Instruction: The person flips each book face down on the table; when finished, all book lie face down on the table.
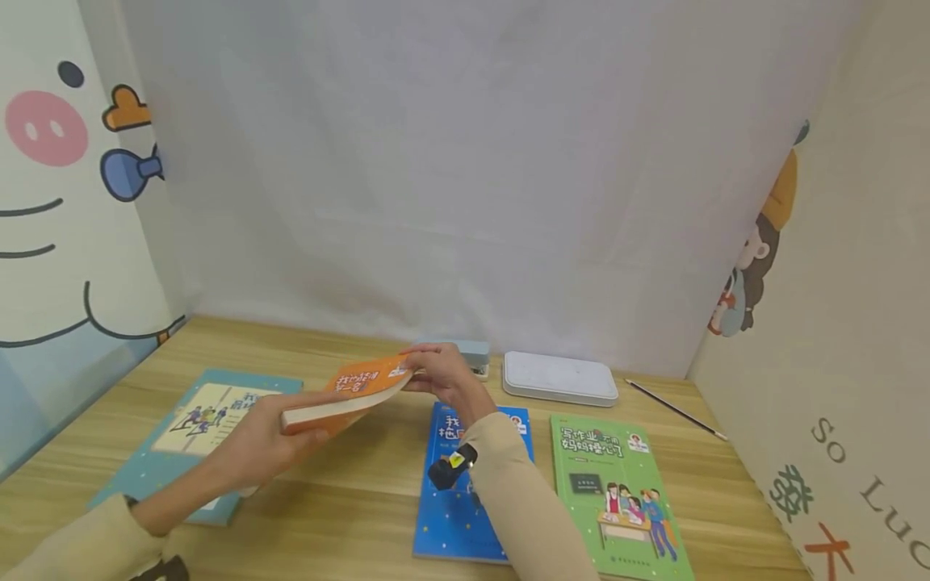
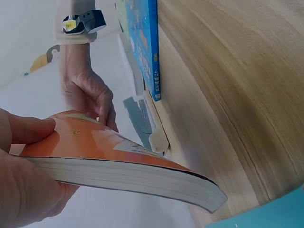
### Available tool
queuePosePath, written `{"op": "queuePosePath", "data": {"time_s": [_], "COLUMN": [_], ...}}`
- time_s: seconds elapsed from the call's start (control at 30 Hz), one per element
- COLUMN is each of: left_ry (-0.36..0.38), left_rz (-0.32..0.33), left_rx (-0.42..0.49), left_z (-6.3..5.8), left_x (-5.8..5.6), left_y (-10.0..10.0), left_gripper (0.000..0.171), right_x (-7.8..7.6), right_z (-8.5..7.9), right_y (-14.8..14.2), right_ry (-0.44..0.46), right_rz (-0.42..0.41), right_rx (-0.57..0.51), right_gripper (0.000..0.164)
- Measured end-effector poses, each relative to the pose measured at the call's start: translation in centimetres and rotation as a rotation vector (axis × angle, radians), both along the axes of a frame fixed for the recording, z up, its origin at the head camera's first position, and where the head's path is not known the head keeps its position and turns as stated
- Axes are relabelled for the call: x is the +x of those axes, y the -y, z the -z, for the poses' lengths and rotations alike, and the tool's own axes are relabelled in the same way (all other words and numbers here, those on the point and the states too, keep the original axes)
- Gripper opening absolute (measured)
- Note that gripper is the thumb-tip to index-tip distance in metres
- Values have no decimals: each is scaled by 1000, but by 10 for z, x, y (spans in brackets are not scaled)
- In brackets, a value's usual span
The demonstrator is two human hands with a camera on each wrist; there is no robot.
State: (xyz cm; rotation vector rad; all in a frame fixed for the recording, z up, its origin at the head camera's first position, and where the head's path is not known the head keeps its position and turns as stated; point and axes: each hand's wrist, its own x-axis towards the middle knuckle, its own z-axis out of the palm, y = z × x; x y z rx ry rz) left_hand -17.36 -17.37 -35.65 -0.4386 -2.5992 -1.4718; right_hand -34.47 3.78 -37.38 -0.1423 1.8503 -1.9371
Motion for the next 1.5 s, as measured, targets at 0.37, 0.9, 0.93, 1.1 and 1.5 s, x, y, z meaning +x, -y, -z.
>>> {"op": "queuePosePath", "data": {"time_s": [0.37, 0.9, 0.93, 1.1, 1.5], "left_ry": [10, -112, -112, -85, -33], "left_rz": [-40, -141, -146, -171, -210], "left_rx": [99, 210, 218, 245, 322], "left_z": [0, 4, 3, -1, -4], "left_x": [0, -1, -1, -1, 1], "left_y": [1, 9, 10, 14, 18], "left_gripper": [47, 46, 46, 47, 47], "right_x": [0, 0, 0, -1, 1], "right_z": [-4, -3, -2, 4, 8], "right_y": [-2, -9, -9, -8, -11], "right_ry": [-104, -161, -165, -176, -271], "right_rz": [-81, -171, -177, -185, -181], "right_rx": [30, 33, 30, 15, 106], "right_gripper": [34, 48, 49, 50, 51]}}
